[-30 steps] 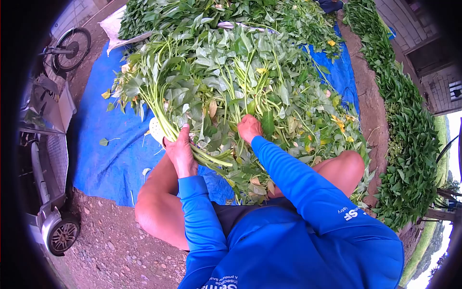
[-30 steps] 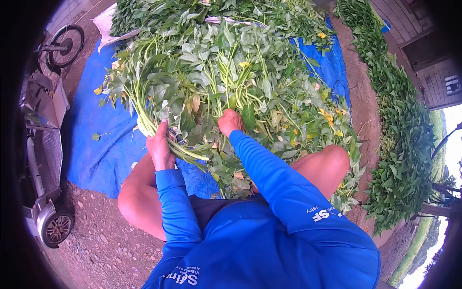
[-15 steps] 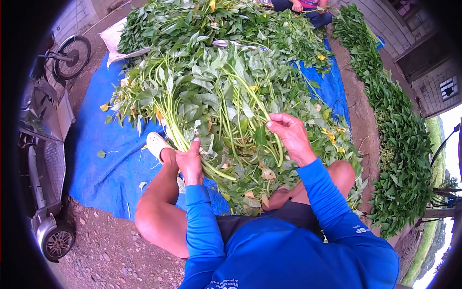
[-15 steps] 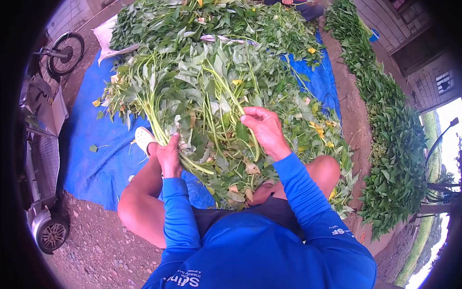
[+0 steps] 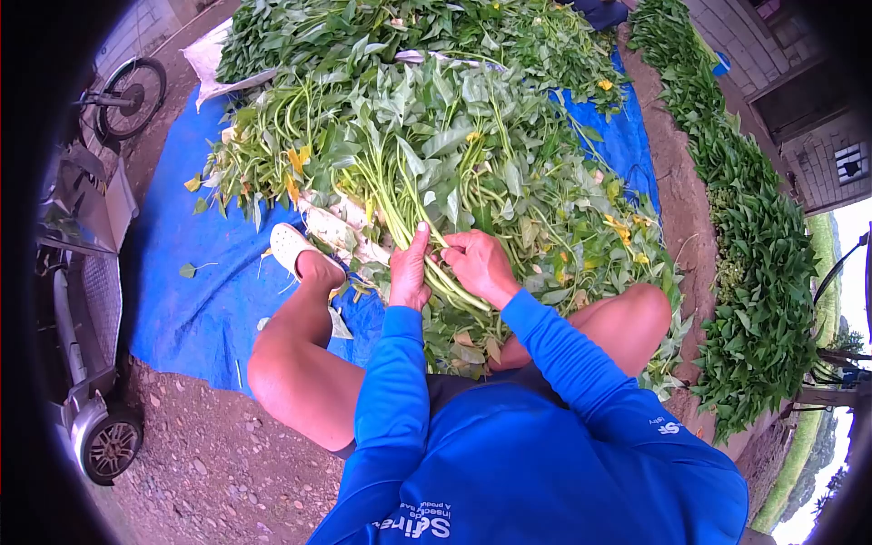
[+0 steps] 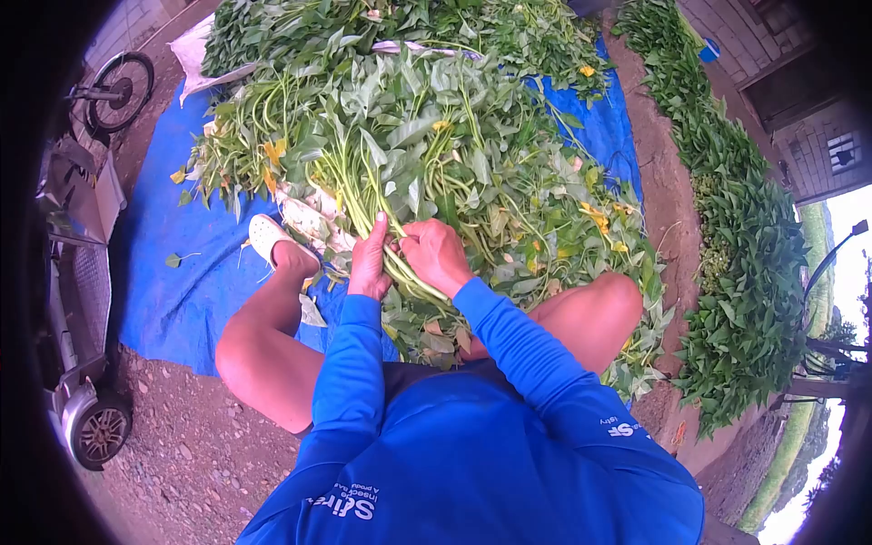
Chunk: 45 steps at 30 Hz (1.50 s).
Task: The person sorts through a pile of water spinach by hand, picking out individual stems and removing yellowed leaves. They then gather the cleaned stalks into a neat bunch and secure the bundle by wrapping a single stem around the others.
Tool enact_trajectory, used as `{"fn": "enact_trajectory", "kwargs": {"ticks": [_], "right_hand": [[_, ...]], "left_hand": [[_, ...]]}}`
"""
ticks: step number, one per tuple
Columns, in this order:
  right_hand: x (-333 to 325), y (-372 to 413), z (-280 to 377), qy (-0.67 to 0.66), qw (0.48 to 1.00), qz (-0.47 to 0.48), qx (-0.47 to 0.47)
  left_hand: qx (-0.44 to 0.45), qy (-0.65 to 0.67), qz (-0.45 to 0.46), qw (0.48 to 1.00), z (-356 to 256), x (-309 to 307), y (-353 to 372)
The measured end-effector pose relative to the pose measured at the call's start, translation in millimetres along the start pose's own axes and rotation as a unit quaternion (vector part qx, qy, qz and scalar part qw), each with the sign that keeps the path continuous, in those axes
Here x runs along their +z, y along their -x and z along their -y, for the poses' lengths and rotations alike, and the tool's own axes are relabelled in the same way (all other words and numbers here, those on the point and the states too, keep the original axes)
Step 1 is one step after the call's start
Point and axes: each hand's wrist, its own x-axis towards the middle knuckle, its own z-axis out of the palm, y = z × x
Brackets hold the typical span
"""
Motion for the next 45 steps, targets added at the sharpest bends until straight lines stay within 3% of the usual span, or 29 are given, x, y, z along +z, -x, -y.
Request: {"fn": "enact_trajectory", "kwargs": {"ticks": [3,8,11,14,17,20,23,25,28,30,36,39,41,42,45], "right_hand": [[14.0,9.1,-17.6,-0.052,0.997,0.044,0.040],[7.7,15.0,-22.1,-0.031,0.992,0.097,0.071],[14.2,11.1,-33.6,-0.083,0.988,0.108,0.067],[14.8,8.0,-33.4,-0.216,0.956,0.149,0.133],[10.3,12.8,-28.3,-0.235,0.961,0.113,0.094],[3.8,22.6,-28.7,-0.173,0.970,0.163,0.055],[-18.3,38.8,-1.0,-0.302,0.940,0.144,0.064],[-40.1,39.6,11.6,-0.291,0.951,0.092,0.040],[-88.4,34.3,34.2,-0.142,0.989,0.012,0.032],[-107.6,22.3,30.9,-0.048,0.997,-0.057,-0.027],[-112.8,-16.8,33.7,0.202,0.955,-0.195,-0.089],[-64.7,-23.4,21.5,0.162,0.981,-0.096,-0.052],[-19.5,-14.2,14.0,-0.028,0.988,0.135,0.067],[16.7,-10.8,-10.9,-0.059,0.987,0.145,0.046],[53.6,9.6,-28.5,-0.125,0.980,0.099,0.122]], "left_hand": [[-0.042,0.031,-0.011,0.999,12.8,-10.3,-3.6],[0.020,-0.020,-0.032,0.999,13.6,-12.7,-4.4],[0.059,-0.026,-0.030,0.997,9.6,-9.3,-0.8],[0.066,-0.013,-0.028,0.997,7.8,-9.1,-0.9],[0.057,-0.034,-0.060,0.996,8.3,-8.7,-1.2],[0.036,-0.038,-0.074,0.996,11.0,-13.7,-8.6],[0.020,-0.059,-0.091,0.994,8.5,-20.9,-14.4],[0.017,-0.086,-0.129,0.988,2.1,-16.8,-7.3],[0.069,-0.156,-0.115,0.979,2.0,-15.6,-2.6],[0.108,-0.188,-0.107,0.970,7.3,-13.1,-4.9],[0.119,-0.235,-0.078,0.961,-1.1,-5.8,0.3],[0.087,-0.225,-0.062,0.969,2.3,-8.7,0.9],[0.033,-0.113,-0.009,0.993,4.6,-10.3,4.8],[0.028,-0.057,-0.007,0.998,9.2,-9.8,5.5],[-0.020,0.021,-0.013,1.000,19.9,-28.2,-6.3]]}}
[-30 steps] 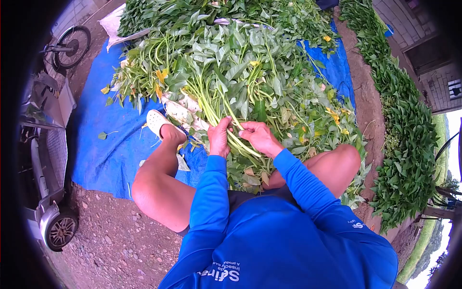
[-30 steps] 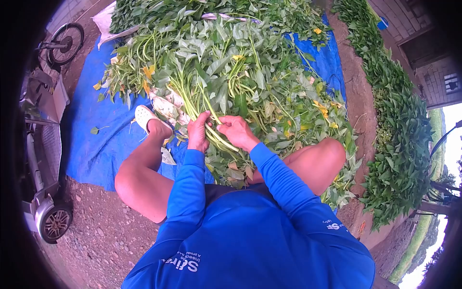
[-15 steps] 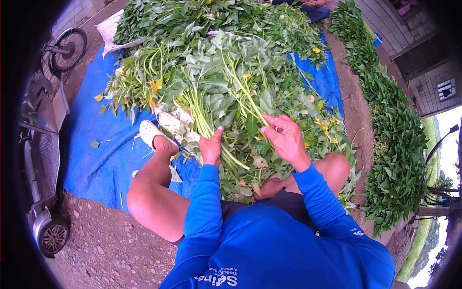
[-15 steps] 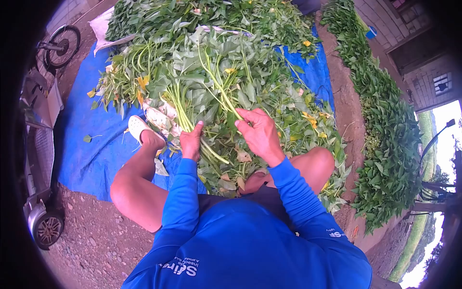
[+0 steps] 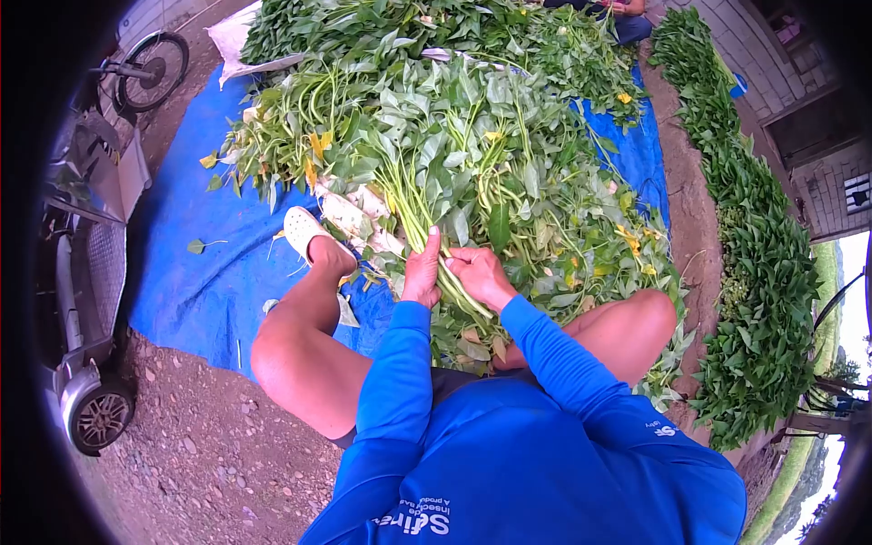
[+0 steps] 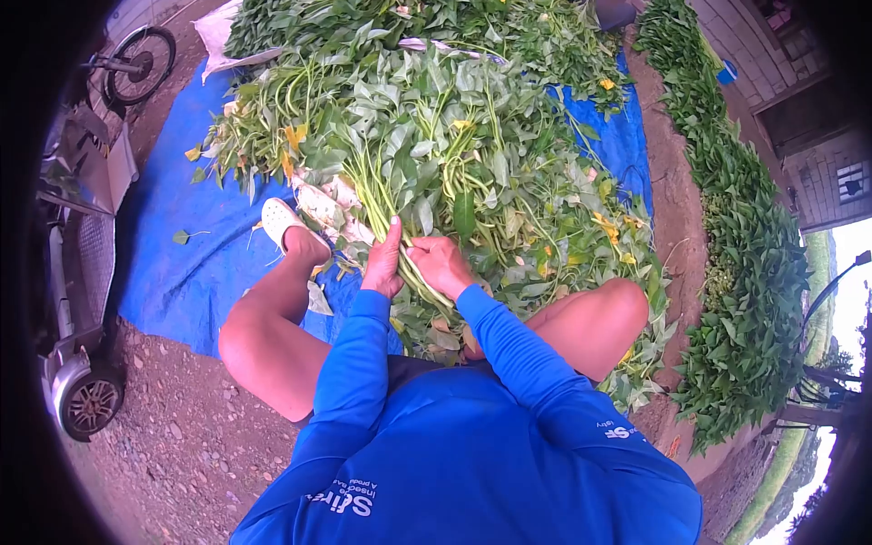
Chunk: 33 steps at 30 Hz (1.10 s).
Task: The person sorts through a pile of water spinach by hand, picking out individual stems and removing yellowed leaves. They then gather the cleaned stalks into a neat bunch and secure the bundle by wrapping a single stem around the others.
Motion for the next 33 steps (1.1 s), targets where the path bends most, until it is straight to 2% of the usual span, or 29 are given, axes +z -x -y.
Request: {"fn": "enact_trajectory", "kwargs": {"ticks": [3,4,6,8,10,11,12,13,15,16,17,18,19,20,21,25,28,29,32,33], "right_hand": [[12.5,6.3,-17.5,-0.174,0.980,-0.027,0.089],[19.7,10.2,-21.7,-0.184,0.979,-0.028,0.086],[26.9,19.1,-27.3,-0.165,0.980,0.030,0.106],[11.7,21.6,-21.5,-0.140,0.977,0.141,0.081],[-27.3,10.5,-7.0,-0.137,0.988,0.075,0.011],[-50.6,-0.9,4.8,-0.183,0.982,-0.032,0.024],[-77.8,-24.1,-4.4,-0.223,0.969,-0.101,-0.006],[-107.8,-42.0,-0.4,-0.239,0.950,-0.196,0.035],[-158.6,-96.0,-30.0,-0.331,0.893,-0.297,0.072],[-176.1,-125.4,-60.4,-0.317,0.890,-0.318,0.081],[-188.9,-162.4,-108.7,-0.184,0.917,-0.343,0.087],[-194.7,-173.5,-131.6,-0.081,0.939,-0.326,0.077],[-200.0,-182.1,-143.1,0.023,0.950,-0.305,0.066],[-205.4,-194.2,-152.7,0.128,0.951,-0.278,0.055],[-207.4,-189.6,-133.2,0.130,0.955,-0.245,0.103],[-191.3,-225.0,-156.4,0.137,0.961,-0.218,0.099],[-195.2,-236.0,-153.2,0.136,0.974,-0.127,0.126],[-202.1,-236.5,-146.5,0.163,0.975,-0.105,0.104],[-222.5,-231.2,-129.4,0.082,0.992,-0.073,0.069],[-227.8,-231.0,-124.6,-0.011,0.996,-0.064,0.062]], "left_hand": [[-0.018,-0.009,-0.016,1.000,7.0,-6.0,4.7],[0.031,-0.052,-0.034,0.998,13.5,-0.8,8.3],[-0.019,-0.096,-0.045,0.994,13.7,-14.3,7.8],[-0.006,-0.135,-0.141,0.981,-1.7,-12.6,19.5],[0.067,-0.140,-0.111,0.982,-10.5,-24.8,11.3],[0.092,-0.144,-0.101,0.980,-25.1,-19.8,19.1],[0.118,-0.148,-0.091,0.978,-45.8,-10.7,31.8],[0.128,-0.163,-0.091,0.974,-57.9,-8.4,36.5],[0.146,-0.174,-0.088,0.970,-72.5,-1.1,44.6],[0.138,-0.191,-0.088,0.968,-77.2,1.2,47.8],[0.147,-0.185,-0.085,0.968,-76.1,3.9,47.2],[0.156,-0.179,-0.082,0.968,-74.9,5.4,46.2],[0.118,-0.198,-0.075,0.970,-78.2,3.3,46.5],[0.134,-0.187,-0.063,0.971,-74.6,3.5,46.8],[0.118,-0.194,-0.067,0.971,-74.5,6.8,49.7],[0.089,-0.233,-0.070,0.966,-73.2,27.0,59.2],[0.084,-0.231,-0.062,0.967,-65.1,33.7,47.2],[0.075,-0.251,-0.066,0.963,-62.4,28.6,39.6],[0.061,-0.257,-0.076,0.961,-62.9,44.0,40.4],[0.060,-0.249,-0.076,0.964,-62.7,52.2,40.4]]}}
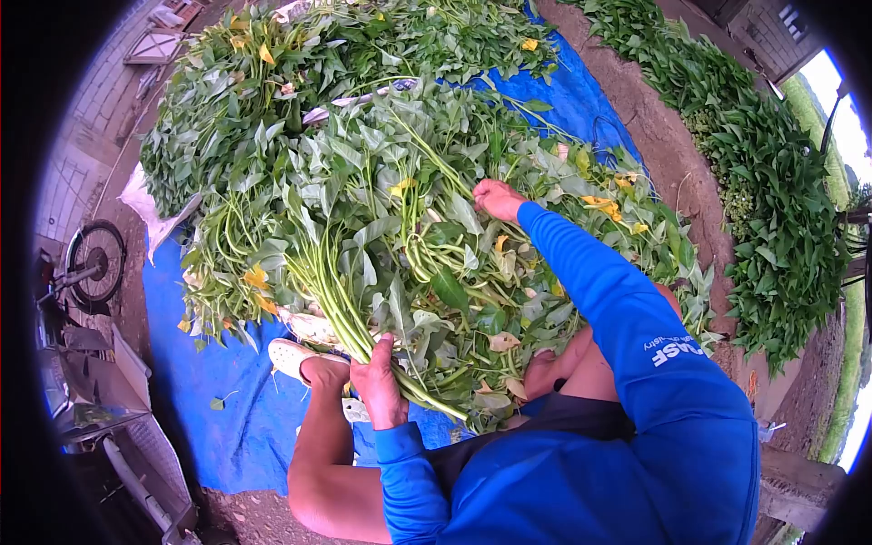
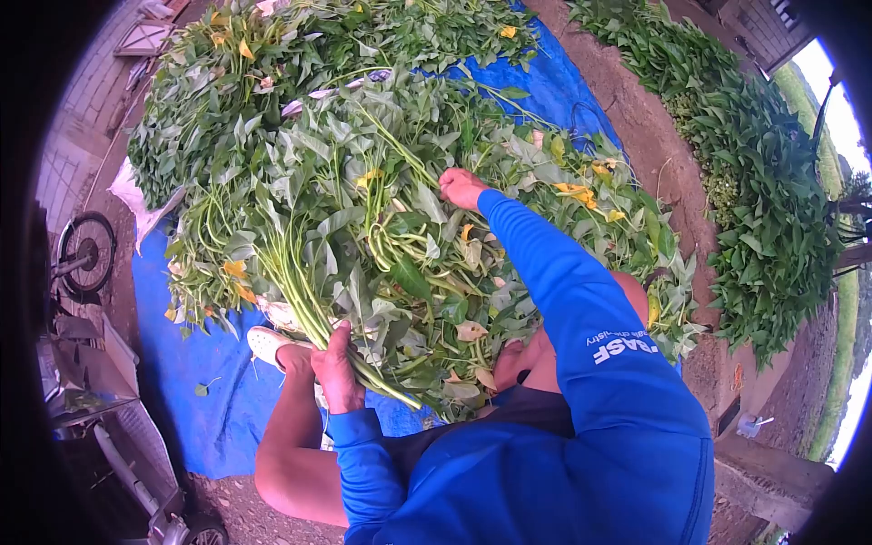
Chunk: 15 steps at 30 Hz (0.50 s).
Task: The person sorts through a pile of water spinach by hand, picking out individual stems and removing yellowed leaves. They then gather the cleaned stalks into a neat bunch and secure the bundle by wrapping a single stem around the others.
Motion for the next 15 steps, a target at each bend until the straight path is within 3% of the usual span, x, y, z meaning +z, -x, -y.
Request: {"fn": "enact_trajectory", "kwargs": {"ticks": [4,5,7,9,10,14,15], "right_hand": [[-42.9,16.5,55.3,-0.153,0.988,-0.019,-0.012],[-58.0,37.4,82.7,-0.173,0.985,0.004,0.021],[-77.4,55.8,100.3,-0.270,0.956,0.112,-0.021],[-82.6,89.6,126.4,-0.253,0.955,0.148,0.032],[-84.5,108.4,142.5,-0.148,0.979,0.129,0.055],[-91.3,138.8,143.1,-0.164,0.974,0.148,-0.045],[-85.6,153.7,146.4,-0.196,0.973,0.113,-0.041]], "left_hand": [[0.056,0.042,0.015,0.997,-1.6,13.0,2.6],[0.057,0.045,0.016,0.997,-2.8,14.1,4.7],[0.062,0.050,0.019,0.997,-5.8,14.1,9.9],[0.041,0.065,0.036,0.996,-8.1,13.0,12.8],[0.029,0.071,0.045,0.996,-6.5,10.7,15.8],[0.089,0.093,0.039,0.991,15.1,6.1,7.3],[0.076,0.084,0.043,0.993,15.4,2.0,9.9]]}}
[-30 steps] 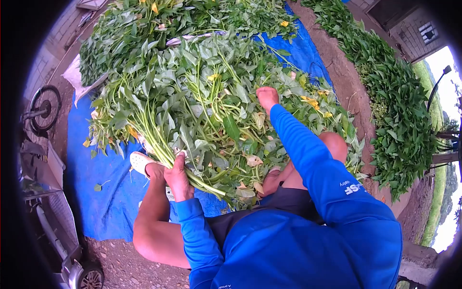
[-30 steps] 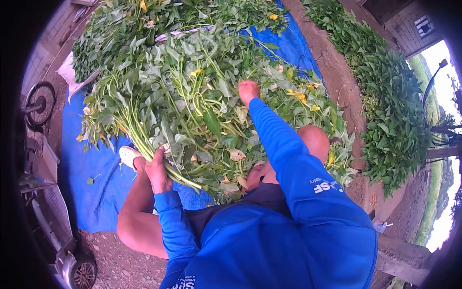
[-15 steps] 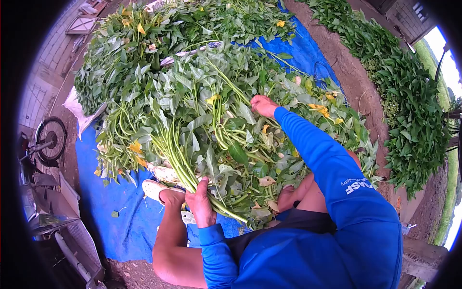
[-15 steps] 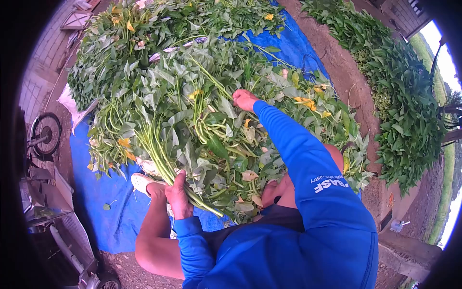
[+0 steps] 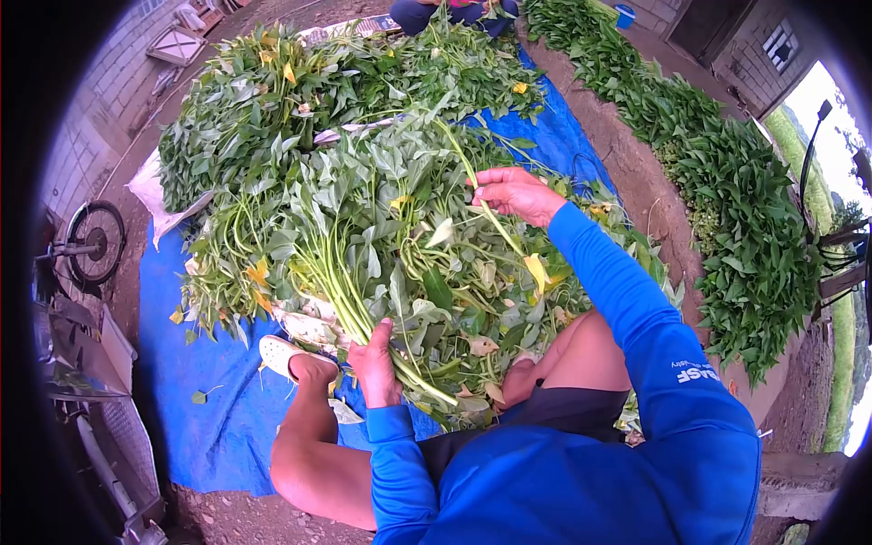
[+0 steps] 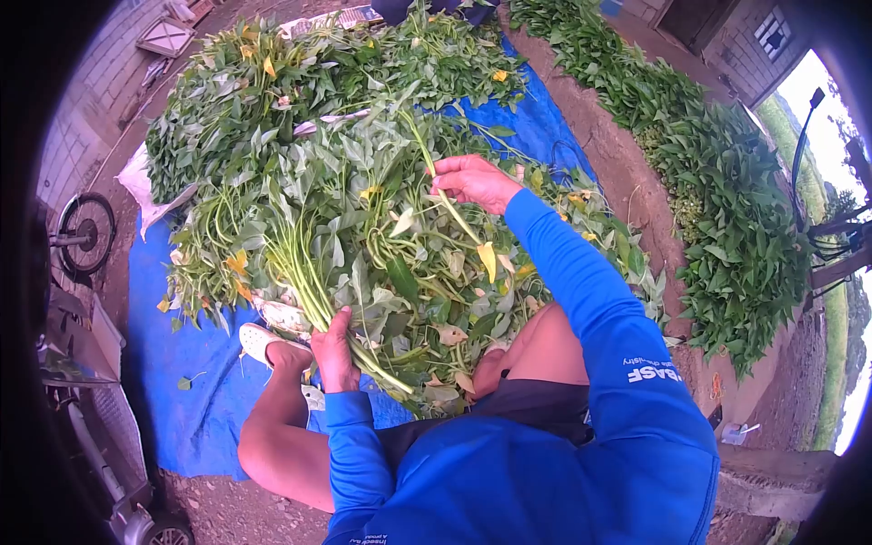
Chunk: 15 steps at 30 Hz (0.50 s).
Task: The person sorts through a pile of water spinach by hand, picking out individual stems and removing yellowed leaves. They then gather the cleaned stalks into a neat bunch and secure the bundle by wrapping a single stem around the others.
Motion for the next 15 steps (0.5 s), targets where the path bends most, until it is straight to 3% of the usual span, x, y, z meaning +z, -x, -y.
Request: {"fn": "enact_trajectory", "kwargs": {"ticks": [2,3,7,11,14,15], "right_hand": [[21.6,26.1,9.2,-0.059,0.995,-0.075,-0.017],[21.5,27.2,9.3,-0.003,0.995,-0.095,-0.004],[31.1,35.3,-1.6,0.017,0.965,-0.257,-0.047],[34.3,46.1,-4.4,-0.072,0.965,-0.252,0.011],[44.8,40.3,-29.9,-0.208,0.932,-0.281,-0.090],[35.5,42.2,-41.4,-0.221,0.953,-0.187,-0.092]], "left_hand": [[-0.025,-0.014,0.012,1.000,-3.2,-0.7,4.0],[-0.057,-0.011,0.016,0.998,-23.5,10.3,20.3],[-0.006,0.004,0.033,0.999,-17.0,11.0,21.0],[-0.006,-0.001,0.023,1.000,-16.4,12.4,25.6],[0.012,0.006,0.023,1.000,-9.5,11.8,21.2],[0.012,0.007,0.024,1.000,-9.6,11.3,20.7]]}}
